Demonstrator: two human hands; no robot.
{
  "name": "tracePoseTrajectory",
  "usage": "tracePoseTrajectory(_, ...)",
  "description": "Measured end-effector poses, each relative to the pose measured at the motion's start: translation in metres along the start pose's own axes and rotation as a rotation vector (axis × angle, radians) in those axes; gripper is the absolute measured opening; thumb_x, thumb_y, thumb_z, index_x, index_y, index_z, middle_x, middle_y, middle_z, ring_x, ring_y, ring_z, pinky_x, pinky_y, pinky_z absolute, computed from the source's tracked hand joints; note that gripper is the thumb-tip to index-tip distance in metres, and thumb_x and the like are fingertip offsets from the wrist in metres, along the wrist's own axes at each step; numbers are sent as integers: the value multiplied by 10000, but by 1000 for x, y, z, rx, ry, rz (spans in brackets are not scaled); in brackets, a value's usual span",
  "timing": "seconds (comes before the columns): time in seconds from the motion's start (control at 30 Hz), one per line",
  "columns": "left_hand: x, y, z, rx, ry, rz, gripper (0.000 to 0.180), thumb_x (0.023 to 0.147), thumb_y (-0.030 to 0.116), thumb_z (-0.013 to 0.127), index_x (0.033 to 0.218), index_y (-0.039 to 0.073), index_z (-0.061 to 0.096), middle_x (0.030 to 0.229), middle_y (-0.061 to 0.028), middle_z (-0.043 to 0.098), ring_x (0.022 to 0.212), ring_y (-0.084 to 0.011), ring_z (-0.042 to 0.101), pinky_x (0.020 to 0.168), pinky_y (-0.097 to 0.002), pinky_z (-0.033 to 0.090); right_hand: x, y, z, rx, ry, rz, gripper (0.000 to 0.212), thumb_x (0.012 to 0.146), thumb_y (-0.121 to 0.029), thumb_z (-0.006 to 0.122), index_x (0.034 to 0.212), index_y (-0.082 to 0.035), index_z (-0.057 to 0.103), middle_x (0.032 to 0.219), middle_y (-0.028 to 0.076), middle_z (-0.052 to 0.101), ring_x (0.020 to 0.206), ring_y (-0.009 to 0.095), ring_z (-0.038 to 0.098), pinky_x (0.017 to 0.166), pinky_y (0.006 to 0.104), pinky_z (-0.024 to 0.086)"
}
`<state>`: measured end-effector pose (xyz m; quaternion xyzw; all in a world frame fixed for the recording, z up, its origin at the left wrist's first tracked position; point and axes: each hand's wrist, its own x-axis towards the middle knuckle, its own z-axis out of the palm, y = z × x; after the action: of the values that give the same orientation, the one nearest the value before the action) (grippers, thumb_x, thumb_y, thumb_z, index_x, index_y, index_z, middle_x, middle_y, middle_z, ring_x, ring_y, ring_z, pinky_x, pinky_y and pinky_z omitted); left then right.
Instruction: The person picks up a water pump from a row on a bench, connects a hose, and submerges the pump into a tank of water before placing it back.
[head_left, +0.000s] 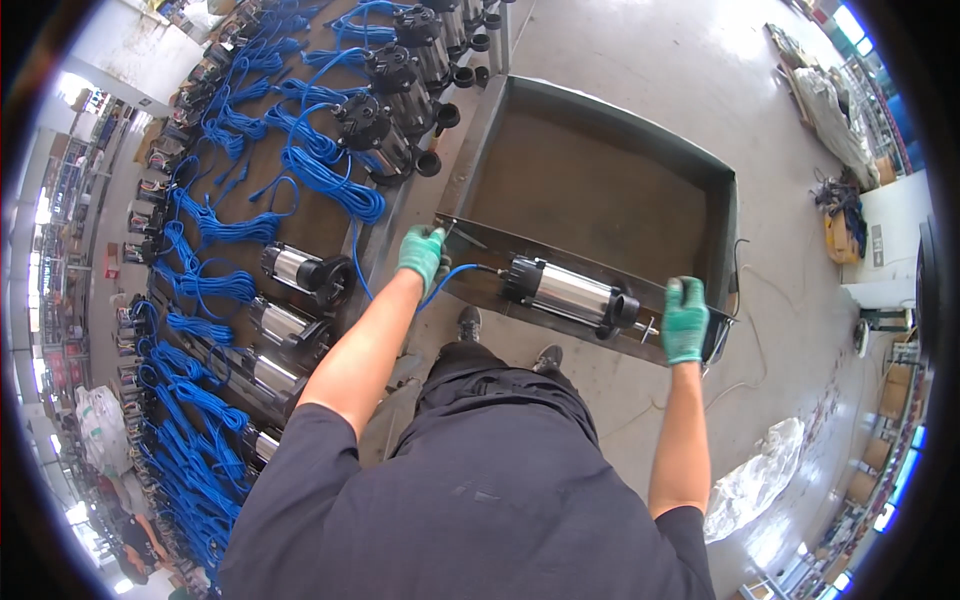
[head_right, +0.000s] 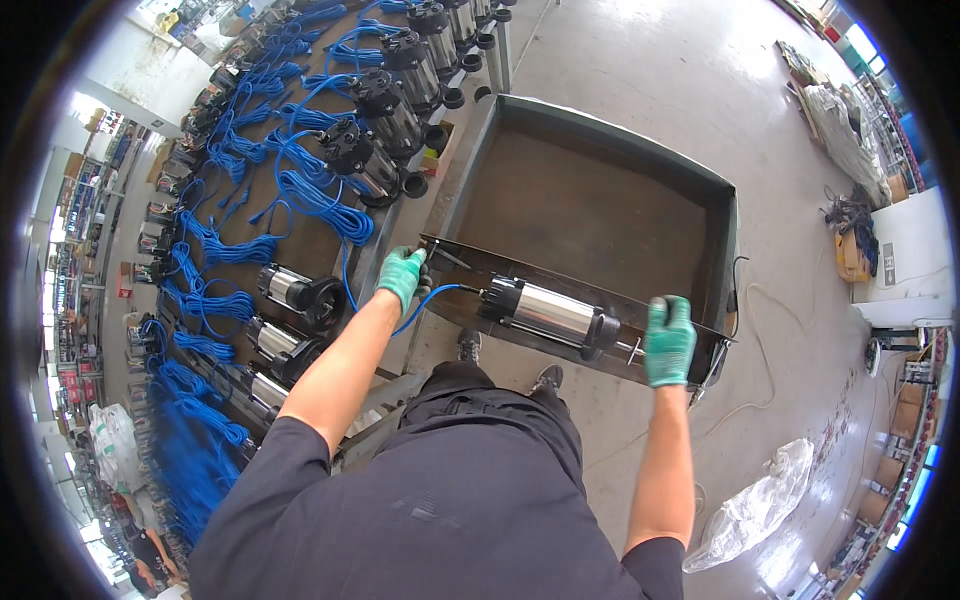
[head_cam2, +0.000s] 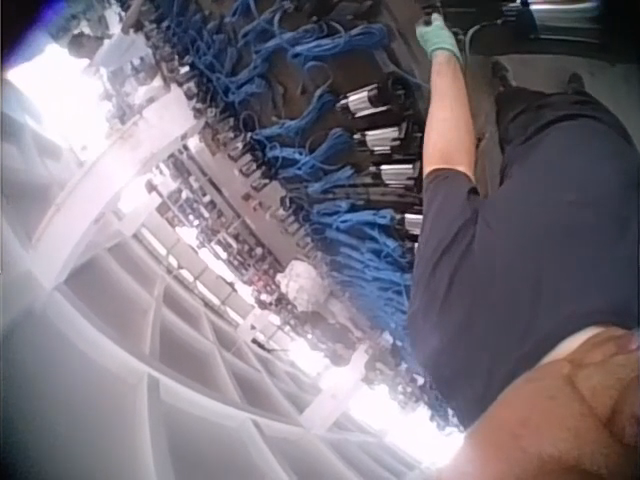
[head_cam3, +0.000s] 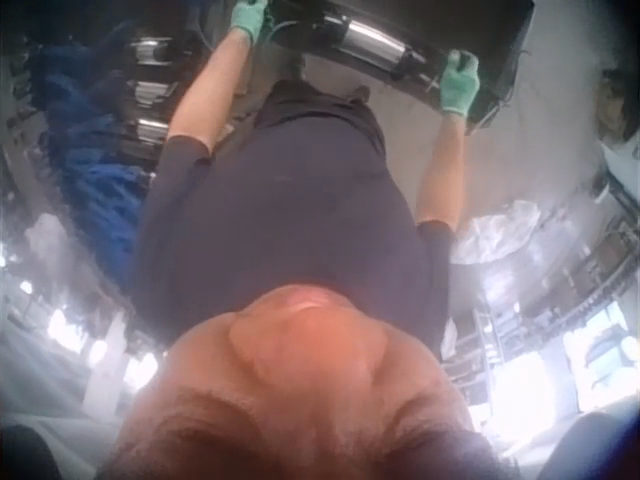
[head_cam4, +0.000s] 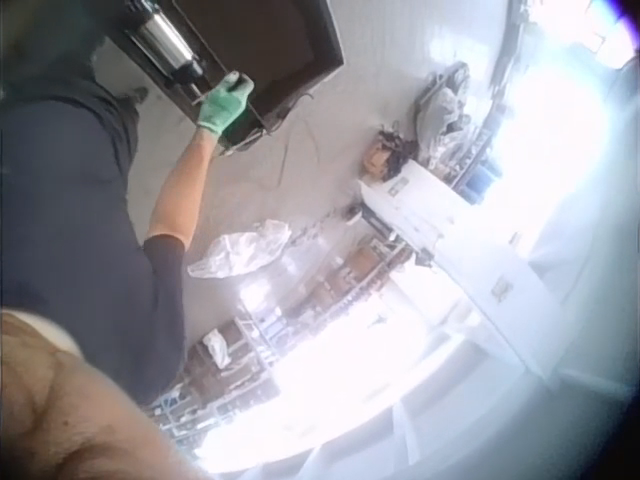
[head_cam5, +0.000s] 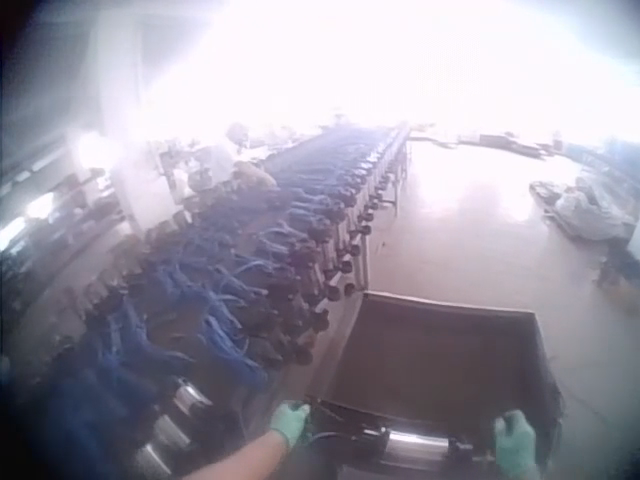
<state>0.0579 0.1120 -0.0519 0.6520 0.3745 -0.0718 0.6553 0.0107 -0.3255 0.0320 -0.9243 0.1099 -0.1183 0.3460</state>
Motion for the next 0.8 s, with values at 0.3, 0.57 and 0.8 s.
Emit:
tracePoseTrajectory(0.3,29,16,1,64,-199,-110,217,942,290,740,948,129,595,704,15,569,498,-102,534,411,-263,435,-17,-66,59,-55,-29,-97,144,945,-163,626,999,-39,676,886,188,709,811,370,686,738,440,540)
tracePoseTrajectory(0.57,23,-26,-5,213,-237,112,122,959,166,658,1007,83,583,692,-40,606,487,-137,548,424,-329,430,-17,-70,63,-116,-9,-80,136,939,-145,616,983,-35,682,880,195,700,799,372,683,738,437,541)
tracePoseTrajectory(0.8,-20,2,1,444,-190,686,193,1025,233,616,1005,51,675,732,-43,675,641,-145,660,588,-329,518,-19,-68,62,-106,-7,-100,131,940,-148,618,985,-44,684,867,193,700,787,367,683,725,433,540)
